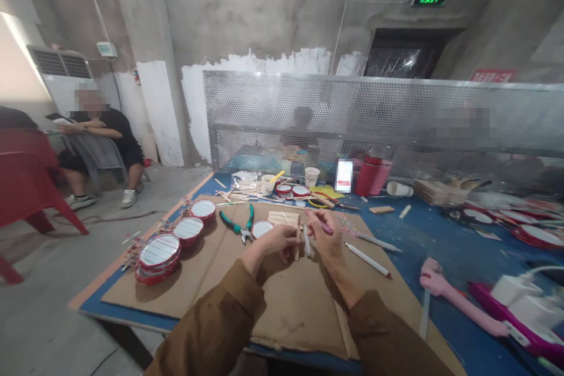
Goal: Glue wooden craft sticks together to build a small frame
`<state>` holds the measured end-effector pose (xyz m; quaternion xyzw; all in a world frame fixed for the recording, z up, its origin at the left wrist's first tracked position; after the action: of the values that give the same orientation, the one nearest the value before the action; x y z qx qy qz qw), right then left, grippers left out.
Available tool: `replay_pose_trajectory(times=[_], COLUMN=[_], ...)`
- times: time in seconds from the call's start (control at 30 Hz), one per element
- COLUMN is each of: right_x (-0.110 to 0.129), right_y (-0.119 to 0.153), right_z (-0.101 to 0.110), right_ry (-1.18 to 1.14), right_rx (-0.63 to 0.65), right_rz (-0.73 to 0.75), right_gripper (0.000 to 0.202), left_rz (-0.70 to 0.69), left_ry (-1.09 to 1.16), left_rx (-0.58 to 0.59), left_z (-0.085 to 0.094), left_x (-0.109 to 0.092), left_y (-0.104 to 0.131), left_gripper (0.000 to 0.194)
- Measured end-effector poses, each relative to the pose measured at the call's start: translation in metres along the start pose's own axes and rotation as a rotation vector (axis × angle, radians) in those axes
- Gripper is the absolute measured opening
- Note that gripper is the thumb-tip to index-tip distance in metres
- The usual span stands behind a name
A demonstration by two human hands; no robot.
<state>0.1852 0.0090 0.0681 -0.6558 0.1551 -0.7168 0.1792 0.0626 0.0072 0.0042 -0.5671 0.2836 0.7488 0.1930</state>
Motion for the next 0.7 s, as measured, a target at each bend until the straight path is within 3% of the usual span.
replay_pose_trajectory(times=[0.13, 0.3, 0.43, 0.7], right_x=[0.006, 0.009, -0.001, -0.006], right_y=[0.006, 0.018, 0.024, 0.024], right_z=[-0.005, 0.0, 0.001, -0.005], right_ry=[-0.004, -0.043, -0.084, -0.002], right_rx=[0.085, 0.037, 0.02, 0.047], right_rz=[-0.027, -0.077, -0.132, -0.106], right_gripper=[0.035, 0.036, 0.036, 0.035], left_rz=[0.018, 0.02, 0.023, -0.025], left_ry=[-0.011, -0.022, -0.015, 0.024], left_rx=[0.011, -0.003, 0.006, 0.01], left_z=[0.0, -0.002, -0.002, 0.0], left_x=[0.001, -0.004, -0.002, -0.001], left_y=[0.0, 0.003, 0.002, 0.0], left_gripper=[0.04, 0.035, 0.036, 0.037])
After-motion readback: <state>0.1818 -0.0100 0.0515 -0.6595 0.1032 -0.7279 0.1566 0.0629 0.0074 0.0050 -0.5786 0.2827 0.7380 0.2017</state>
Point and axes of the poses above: each hand's wrist, its own y-axis away from the middle knuckle, its own z-axis out of the back of the hand, x = y × z, the point moved 7 cm from there along -y, towards the middle knuckle, and after that the axes turned 9 degrees about x, right-handed, at the moved point
